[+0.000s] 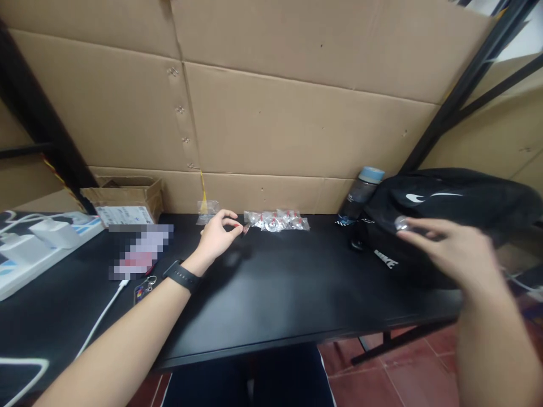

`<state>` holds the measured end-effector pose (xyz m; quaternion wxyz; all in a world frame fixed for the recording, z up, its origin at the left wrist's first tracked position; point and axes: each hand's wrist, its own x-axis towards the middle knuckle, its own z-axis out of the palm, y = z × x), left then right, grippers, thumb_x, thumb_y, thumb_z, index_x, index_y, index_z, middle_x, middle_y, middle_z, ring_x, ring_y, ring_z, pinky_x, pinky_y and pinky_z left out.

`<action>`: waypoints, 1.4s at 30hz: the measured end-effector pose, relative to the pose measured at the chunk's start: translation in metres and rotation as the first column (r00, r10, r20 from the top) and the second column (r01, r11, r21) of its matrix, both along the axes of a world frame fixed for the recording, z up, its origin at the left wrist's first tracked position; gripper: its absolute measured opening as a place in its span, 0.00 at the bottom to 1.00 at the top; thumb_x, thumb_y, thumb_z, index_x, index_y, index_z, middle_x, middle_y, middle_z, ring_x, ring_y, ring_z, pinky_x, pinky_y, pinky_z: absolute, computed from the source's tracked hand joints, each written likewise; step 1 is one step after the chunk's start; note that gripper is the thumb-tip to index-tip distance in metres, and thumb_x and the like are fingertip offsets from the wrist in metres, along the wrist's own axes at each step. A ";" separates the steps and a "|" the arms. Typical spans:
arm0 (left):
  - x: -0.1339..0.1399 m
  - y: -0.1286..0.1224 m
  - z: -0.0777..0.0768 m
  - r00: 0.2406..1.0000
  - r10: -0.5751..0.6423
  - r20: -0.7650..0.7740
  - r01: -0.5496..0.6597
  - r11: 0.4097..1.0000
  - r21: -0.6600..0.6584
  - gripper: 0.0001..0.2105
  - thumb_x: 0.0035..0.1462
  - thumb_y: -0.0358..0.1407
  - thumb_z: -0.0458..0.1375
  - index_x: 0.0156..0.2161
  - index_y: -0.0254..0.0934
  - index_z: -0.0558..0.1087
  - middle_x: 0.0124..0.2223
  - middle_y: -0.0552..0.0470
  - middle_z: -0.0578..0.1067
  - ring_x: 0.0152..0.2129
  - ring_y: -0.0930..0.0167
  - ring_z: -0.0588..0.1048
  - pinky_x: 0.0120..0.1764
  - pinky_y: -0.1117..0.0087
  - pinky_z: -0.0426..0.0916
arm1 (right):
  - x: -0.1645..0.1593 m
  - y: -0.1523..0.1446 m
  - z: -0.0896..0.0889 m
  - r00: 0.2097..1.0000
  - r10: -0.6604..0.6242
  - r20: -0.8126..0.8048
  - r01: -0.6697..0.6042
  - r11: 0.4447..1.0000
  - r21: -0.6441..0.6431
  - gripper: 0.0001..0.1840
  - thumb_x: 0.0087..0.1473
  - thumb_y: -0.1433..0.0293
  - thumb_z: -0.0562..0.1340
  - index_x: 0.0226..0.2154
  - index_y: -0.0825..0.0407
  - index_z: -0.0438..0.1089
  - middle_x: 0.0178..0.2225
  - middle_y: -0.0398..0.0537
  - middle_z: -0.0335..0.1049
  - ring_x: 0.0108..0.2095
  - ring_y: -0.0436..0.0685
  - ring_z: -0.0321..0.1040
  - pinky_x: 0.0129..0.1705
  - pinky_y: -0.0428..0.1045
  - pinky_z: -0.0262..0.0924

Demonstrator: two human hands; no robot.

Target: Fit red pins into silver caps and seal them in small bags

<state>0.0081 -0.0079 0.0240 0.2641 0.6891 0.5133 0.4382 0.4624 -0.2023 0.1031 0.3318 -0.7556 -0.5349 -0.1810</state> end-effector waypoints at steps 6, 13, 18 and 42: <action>0.002 -0.003 0.000 0.999 0.002 -0.033 0.000 0.998 0.070 0.14 0.54 0.40 0.63 0.45 0.44 0.69 0.39 0.56 0.83 0.46 0.63 0.77 0.52 0.60 0.61 | 0.012 0.008 -0.080 0.991 -0.034 -0.128 -0.024 0.905 -0.426 0.21 0.45 0.52 0.70 0.37 0.50 0.83 0.32 0.53 0.81 0.32 0.65 0.76 0.34 0.53 0.63; 0.000 -0.001 -0.001 1.000 0.005 -0.031 -0.002 0.995 0.096 0.15 0.53 0.42 0.64 0.45 0.44 0.70 0.38 0.55 0.83 0.45 0.62 0.77 0.52 0.58 0.61 | 0.006 -0.018 -0.029 0.980 -0.115 -0.164 0.116 0.993 -0.004 0.27 0.45 0.48 0.71 0.44 0.46 0.81 0.33 0.54 0.79 0.32 0.63 0.75 0.33 0.55 0.62; -0.001 -0.001 -0.002 1.000 -0.011 0.009 0.010 0.996 0.091 0.16 0.52 0.42 0.65 0.45 0.43 0.70 0.39 0.53 0.83 0.43 0.62 0.78 0.52 0.58 0.62 | -0.030 0.010 -0.005 0.870 0.272 -0.412 -0.208 0.959 0.193 0.25 0.46 0.56 0.73 0.45 0.49 0.77 0.43 0.55 0.79 0.41 0.62 0.77 0.45 0.56 0.70; 0.001 -0.015 -0.011 0.717 -0.229 -0.659 0.397 0.910 0.116 0.10 0.55 0.30 0.55 0.41 0.44 0.74 0.34 0.54 0.80 0.39 0.64 0.75 0.44 0.62 0.51 | -0.187 0.100 -0.099 0.635 0.638 -0.436 -0.750 0.645 -0.148 0.15 0.47 0.67 0.72 0.40 0.49 0.76 0.38 0.44 0.79 0.39 0.55 0.74 0.42 0.49 0.64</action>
